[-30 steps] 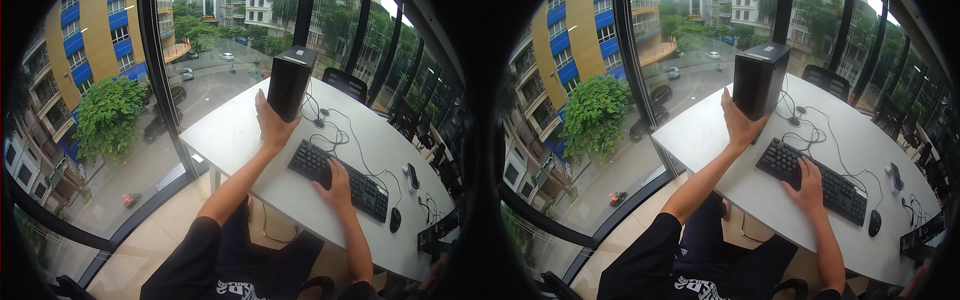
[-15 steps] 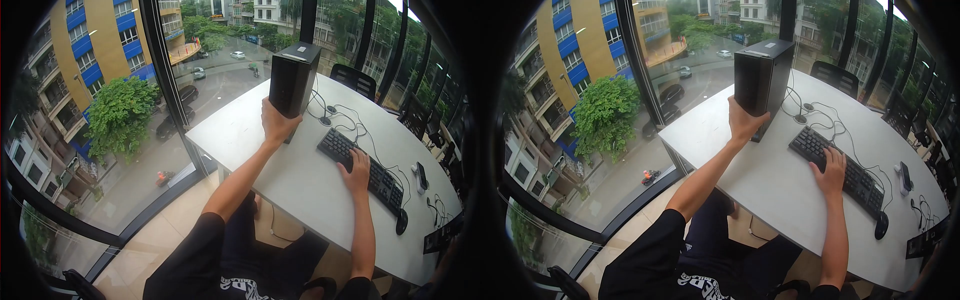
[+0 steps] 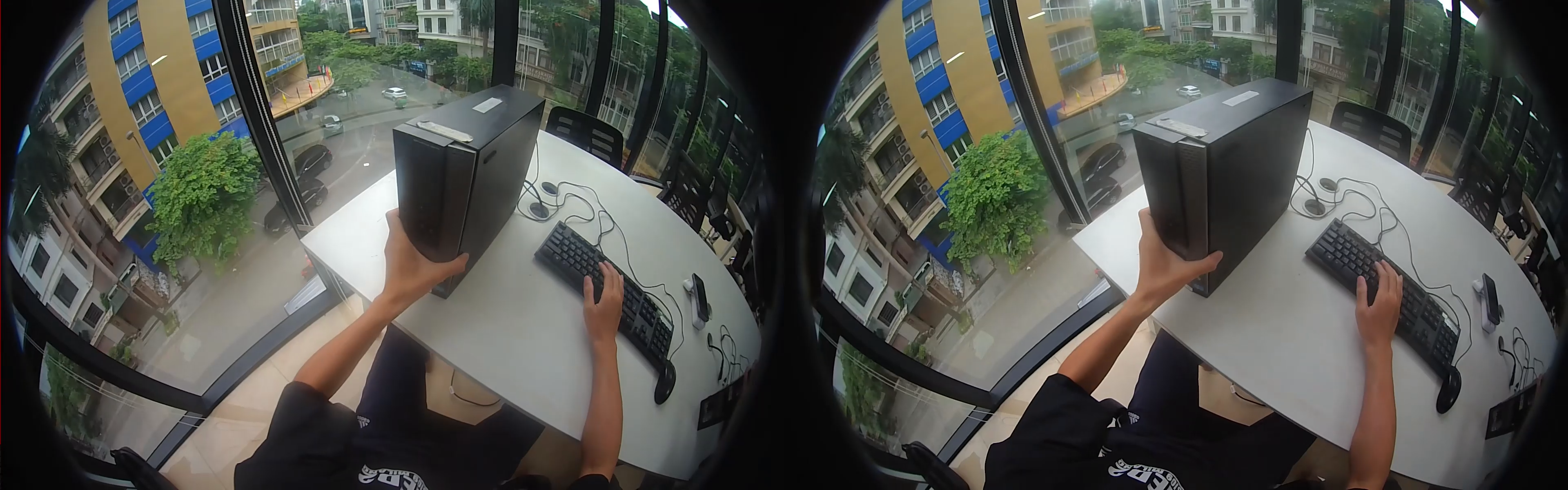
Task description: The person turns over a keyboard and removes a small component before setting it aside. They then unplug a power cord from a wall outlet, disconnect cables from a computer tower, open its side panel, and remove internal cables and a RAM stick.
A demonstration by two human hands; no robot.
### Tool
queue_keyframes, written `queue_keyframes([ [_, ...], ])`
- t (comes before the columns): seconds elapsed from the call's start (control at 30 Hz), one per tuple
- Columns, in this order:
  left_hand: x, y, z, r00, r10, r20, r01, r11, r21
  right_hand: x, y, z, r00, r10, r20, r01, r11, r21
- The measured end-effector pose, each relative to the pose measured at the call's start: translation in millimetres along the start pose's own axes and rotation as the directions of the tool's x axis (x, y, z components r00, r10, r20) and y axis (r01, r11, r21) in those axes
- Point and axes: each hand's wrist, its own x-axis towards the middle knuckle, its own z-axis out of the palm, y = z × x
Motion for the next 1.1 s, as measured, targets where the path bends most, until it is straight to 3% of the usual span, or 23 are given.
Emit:
queue_keyframes([
  [0.27,-10.3,-10.3,-55.5,0.991,0.034,0.127,-0.036,0.999,0.009,-5.5,-10.3,-6.7,1.0,0.001,0.007,-0.001,0.999,0.049],
  [0.3,-8.3,-11.5,-61.2,0.988,0.048,0.147,-0.049,0.999,0.003,-4.6,-14.9,-8.5,0.999,0.031,0.038,-0.037,0.986,0.163],
  [0.43,-0.6,-23.2,-79.4,0.971,0.051,0.232,-0.043,0.998,-0.04,19.7,-35.2,-5.8,0.983,-0.093,0.161,0.025,0.925,0.38],
  [0.53,2.0,-33.3,-85.5,0.967,0.042,0.25,-0.025,0.997,-0.071,63.2,-50.1,16.6,0.97,-0.049,0.237,-0.133,0.712,0.689],
  [0.6,2.0,-27.6,-87.8,0.965,0.044,0.257,-0.043,0.999,-0.007,104.5,-57.1,28.3,0.964,-0.092,0.25,-0.129,0.66,0.74],
  [0.63,-2.1,-27.5,-84.4,0.972,0.023,0.233,-0.024,1.0,0.002,122.9,-45.7,47.1,0.967,-0.135,0.217,-0.114,0.534,0.838],
  [0.67,-3.9,-32.9,-78.9,0.978,0.049,0.202,-0.038,0.998,-0.058,144.1,-38.2,57.8,0.952,-0.193,0.239,-0.111,0.511,0.852],
  [0.7,-8.9,-35.3,-71.9,0.986,0.138,0.092,-0.142,0.989,0.035,165.8,-21.6,80.6,0.952,-0.161,0.259,-0.182,0.382,0.906],
  [0.73,-17.8,-30.9,-63.2,0.991,0.135,-0.008,-0.134,0.99,0.046,183.3,-1.6,96.3,0.94,-0.209,0.271,-0.229,0.204,0.952],
  [0.77,-31.5,-24.7,-49.0,0.986,0.098,-0.132,-0.09,0.993,0.07,196.9,-9.5,96.1,0.918,-0.115,0.378,-0.377,0.036,0.926],
  [0.8,-42.5,-17.8,-37.4,0.972,0.116,-0.203,-0.091,0.988,0.125,202.4,-22.8,97.5,0.904,0.021,0.427,-0.422,-0.106,0.9],
  [0.83,-50.1,-10.1,-27.0,0.965,0.086,-0.247,-0.058,0.991,0.12,202.7,-34.1,96.9,0.908,0.041,0.418,-0.416,-0.05,0.908],
  [0.93,-47.8,0.3,-4.1,0.925,0.053,-0.377,-0.011,0.994,0.112,188.3,-105.1,75.0,0.834,0.296,0.465,-0.455,-0.106,0.884],
  [1.1,-36.3,-13.4,13.6,0.873,0.106,-0.476,-0.022,0.984,0.179,210.1,-62.2,120.4,0.759,0.266,0.595,-0.537,-0.263,0.802],
])
